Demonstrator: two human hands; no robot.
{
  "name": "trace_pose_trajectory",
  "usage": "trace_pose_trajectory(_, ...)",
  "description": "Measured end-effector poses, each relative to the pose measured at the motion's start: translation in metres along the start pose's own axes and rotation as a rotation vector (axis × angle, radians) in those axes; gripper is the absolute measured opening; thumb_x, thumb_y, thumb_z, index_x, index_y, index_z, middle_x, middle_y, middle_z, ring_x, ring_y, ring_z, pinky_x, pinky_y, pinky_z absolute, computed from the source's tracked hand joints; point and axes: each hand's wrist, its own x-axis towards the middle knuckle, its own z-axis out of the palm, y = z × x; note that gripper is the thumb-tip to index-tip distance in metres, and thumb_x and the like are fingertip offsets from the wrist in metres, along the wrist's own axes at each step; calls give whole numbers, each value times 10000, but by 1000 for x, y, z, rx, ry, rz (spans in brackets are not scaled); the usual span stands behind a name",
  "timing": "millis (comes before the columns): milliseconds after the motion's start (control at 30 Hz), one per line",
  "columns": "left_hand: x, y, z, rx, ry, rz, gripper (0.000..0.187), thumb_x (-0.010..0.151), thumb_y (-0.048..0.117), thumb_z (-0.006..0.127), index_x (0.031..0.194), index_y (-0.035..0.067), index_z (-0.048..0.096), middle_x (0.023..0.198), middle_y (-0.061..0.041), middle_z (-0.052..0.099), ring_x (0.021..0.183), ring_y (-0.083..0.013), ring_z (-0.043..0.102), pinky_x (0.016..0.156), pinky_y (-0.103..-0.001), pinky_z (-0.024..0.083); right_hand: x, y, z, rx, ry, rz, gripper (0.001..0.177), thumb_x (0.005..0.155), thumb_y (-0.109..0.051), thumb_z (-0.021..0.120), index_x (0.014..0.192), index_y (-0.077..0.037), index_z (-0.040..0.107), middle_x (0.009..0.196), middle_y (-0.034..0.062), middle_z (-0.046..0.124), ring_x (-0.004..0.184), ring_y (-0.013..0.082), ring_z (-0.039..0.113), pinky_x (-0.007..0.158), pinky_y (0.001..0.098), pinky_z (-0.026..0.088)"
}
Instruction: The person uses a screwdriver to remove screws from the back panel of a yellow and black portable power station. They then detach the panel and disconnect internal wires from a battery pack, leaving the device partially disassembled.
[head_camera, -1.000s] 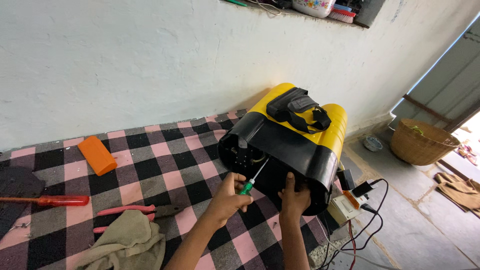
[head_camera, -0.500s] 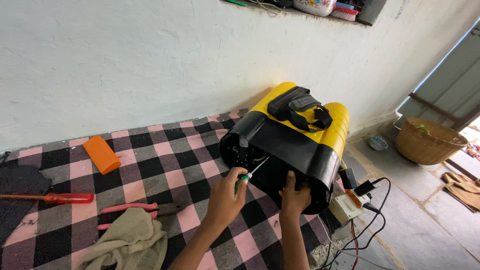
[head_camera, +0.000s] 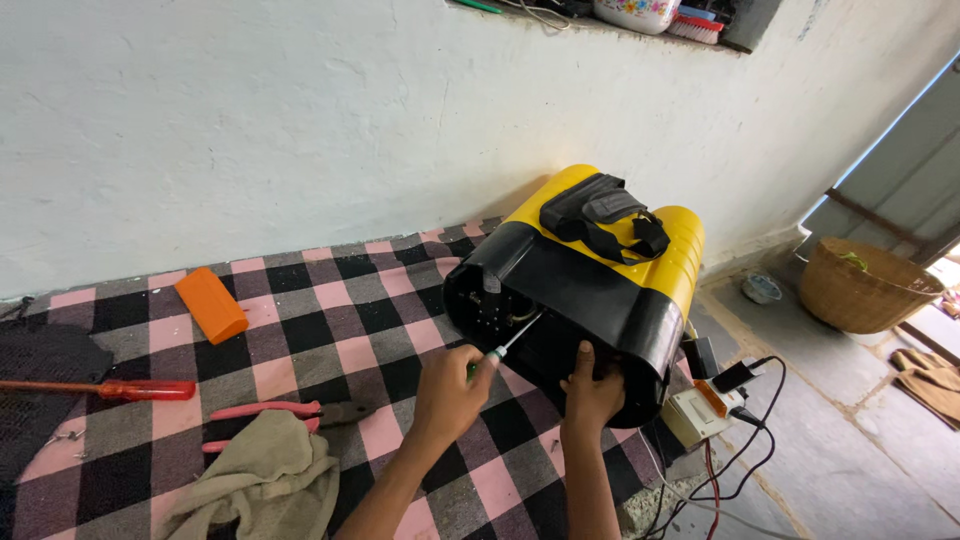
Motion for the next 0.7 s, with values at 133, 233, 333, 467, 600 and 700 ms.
trace_pose_trajectory(133,6,-6,6,-92,-44,-15,288,1032,247,585,857,26,645,617,-32,619,528,-97,628,501,-313,496,2,2,-1,-6,13,-2,637,880,-542,721,1053,55,583,901,116,615,695,156,654,571,301,622)
trace_pose_trajectory(233,8,-13,6,-266,-102,-11,267,908,293,708,989,52,628,715,-14,658,580,-87,645,496,-319,544,2,0,1,-29,-8,21,650,918,-531,712,1048,97,606,880,149,626,696,169,655,588,302,617)
trace_pose_trajectory(333,9,-21,4,-237,-209,-120,361,831,305,799,988,24,635,755,-71,673,553,-114,652,470,-304,550,-2,0,0,13,6,36,635,883,-522,722,1079,70,600,918,120,640,697,170,655,580,306,610)
trace_pose_trajectory(467,11,-20,4,-94,-290,-165,355,1001,349,676,945,1,722,784,-125,744,547,-100,607,481,-233,453,-3,-6,-1,-26,-2,17,645,896,-538,709,1079,73,609,927,141,642,706,172,658,584,303,618)
trace_pose_trajectory(600,7,-11,9,-420,-298,-381,224,966,276,591,1110,117,657,845,-58,741,519,-61,567,444,-229,451,-4,-6,-2,13,3,-53,659,875,-551,702,1139,36,562,970,120,617,718,164,664,579,308,619)
trace_pose_trajectory(700,2,-4,12,-314,-261,-228,245,972,262,634,1118,71,586,788,-81,663,536,-81,583,442,-232,476,-4,-5,-2,-3,-9,-23,674,876,-567,705,1065,72,612,952,128,641,721,175,658,596,313,613)
